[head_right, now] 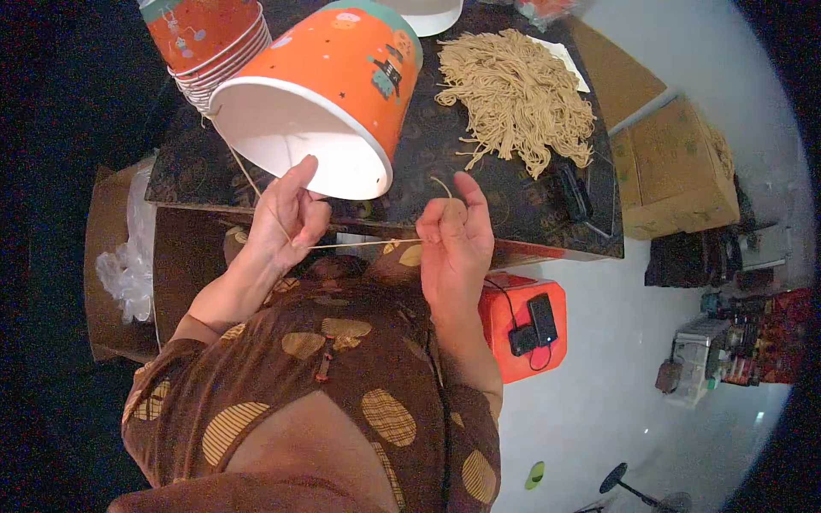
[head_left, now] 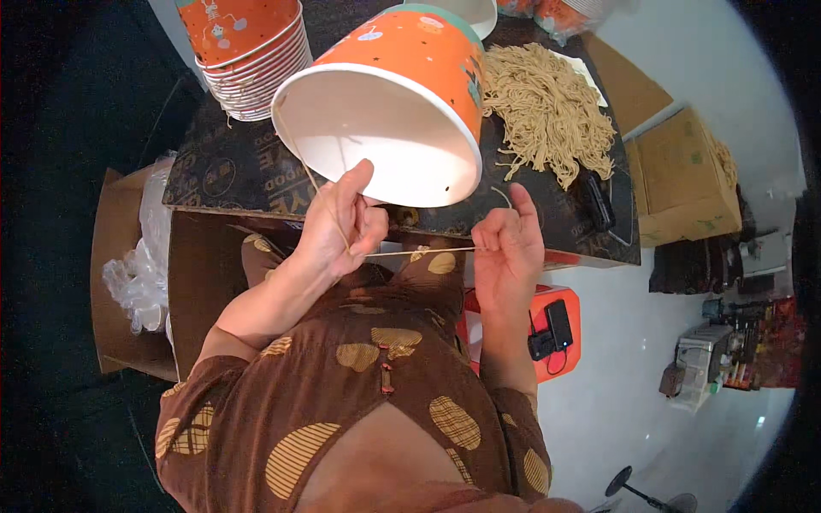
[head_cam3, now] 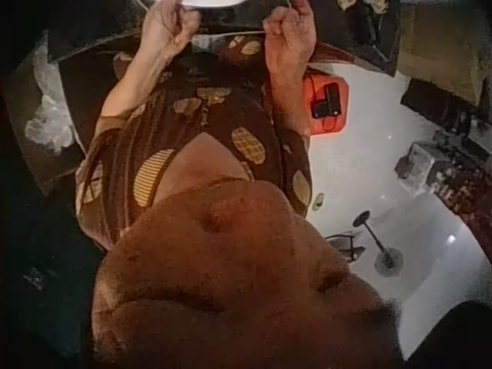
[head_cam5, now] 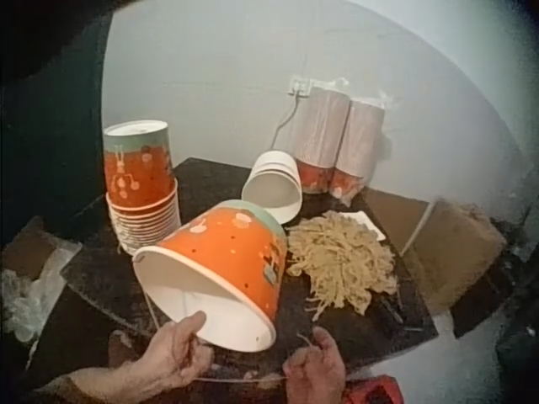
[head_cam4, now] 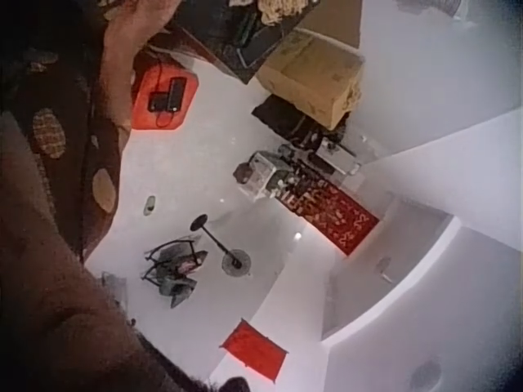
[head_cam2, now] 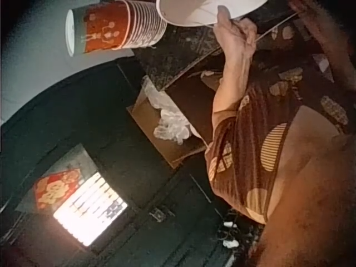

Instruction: Attaching rope handles to printed paper buckets by threading them through holes and securing them.

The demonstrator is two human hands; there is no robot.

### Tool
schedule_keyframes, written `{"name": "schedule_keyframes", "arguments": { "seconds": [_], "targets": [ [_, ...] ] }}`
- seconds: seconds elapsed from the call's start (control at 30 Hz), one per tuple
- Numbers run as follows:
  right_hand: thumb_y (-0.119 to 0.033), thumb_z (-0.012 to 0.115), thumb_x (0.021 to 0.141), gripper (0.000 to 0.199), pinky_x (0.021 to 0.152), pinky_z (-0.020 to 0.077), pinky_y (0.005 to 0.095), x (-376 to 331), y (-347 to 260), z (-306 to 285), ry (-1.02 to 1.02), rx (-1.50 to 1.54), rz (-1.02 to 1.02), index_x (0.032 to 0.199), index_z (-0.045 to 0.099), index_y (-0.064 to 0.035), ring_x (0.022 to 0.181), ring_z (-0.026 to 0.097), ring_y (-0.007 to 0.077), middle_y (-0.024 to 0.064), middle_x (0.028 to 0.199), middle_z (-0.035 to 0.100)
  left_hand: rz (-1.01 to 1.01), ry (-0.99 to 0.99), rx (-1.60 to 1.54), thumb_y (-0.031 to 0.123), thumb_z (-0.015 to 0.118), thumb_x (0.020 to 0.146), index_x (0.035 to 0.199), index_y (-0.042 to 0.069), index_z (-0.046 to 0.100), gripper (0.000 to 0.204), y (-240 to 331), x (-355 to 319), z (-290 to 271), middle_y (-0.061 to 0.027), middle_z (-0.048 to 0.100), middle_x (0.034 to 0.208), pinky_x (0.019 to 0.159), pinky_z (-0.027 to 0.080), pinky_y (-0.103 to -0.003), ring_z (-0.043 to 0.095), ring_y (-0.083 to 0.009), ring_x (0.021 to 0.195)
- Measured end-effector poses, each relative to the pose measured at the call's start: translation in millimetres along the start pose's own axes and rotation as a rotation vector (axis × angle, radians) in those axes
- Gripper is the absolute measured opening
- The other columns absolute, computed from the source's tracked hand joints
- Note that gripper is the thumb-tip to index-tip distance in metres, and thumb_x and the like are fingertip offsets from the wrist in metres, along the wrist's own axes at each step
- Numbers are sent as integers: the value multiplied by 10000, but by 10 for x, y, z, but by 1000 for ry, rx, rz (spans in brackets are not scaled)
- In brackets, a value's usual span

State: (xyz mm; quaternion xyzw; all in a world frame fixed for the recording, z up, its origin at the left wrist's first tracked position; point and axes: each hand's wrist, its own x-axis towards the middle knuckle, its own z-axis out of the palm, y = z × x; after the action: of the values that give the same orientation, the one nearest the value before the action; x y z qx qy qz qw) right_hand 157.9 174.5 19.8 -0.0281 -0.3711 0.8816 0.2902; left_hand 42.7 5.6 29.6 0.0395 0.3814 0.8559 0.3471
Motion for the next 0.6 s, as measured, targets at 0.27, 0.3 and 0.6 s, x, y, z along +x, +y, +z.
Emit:
{"name": "schedule_keyframes", "arguments": {
  "seconds": [0.27, 0.3, 0.6],
  "targets": [
    [-72, 573, 942, 122, 614, 423, 230, 69, -103, 13, 12, -31, 89, 1015, 571, 26, 658, 524, 113, 101, 781, 634, 12, -26, -31, 311, 488, 990, 1034, -38, 540, 355, 83, 45, -76, -110, 668, 805, 263, 209, -235, 392, -141, 310],
    [-64, 578, 935, 98, 593, 423, 228, 81, -125, 51, 52, -62, 100, 978, 585, 24, 630, 529, 112, 96, 751, 631, -6, -1, -33, 320, 476, 996, 1021, -45, 549, 374, 90, 45, -74, -107, 651, 730, 259, 217, -223, 368, -130, 296],
    [-10, 608, 896, 40, 489, 408, 212, 56, -122, 282, 73, -466, -137, 928, 600, 12, 559, 554, 87, 50, 678, 608, -287, -58, -176, 335, 440, 1003, 1051, -84, 568, 441, 168, 90, -22, -62, 505, 488, 255, 247, -211, 308, -108, 278]
  ]
}}
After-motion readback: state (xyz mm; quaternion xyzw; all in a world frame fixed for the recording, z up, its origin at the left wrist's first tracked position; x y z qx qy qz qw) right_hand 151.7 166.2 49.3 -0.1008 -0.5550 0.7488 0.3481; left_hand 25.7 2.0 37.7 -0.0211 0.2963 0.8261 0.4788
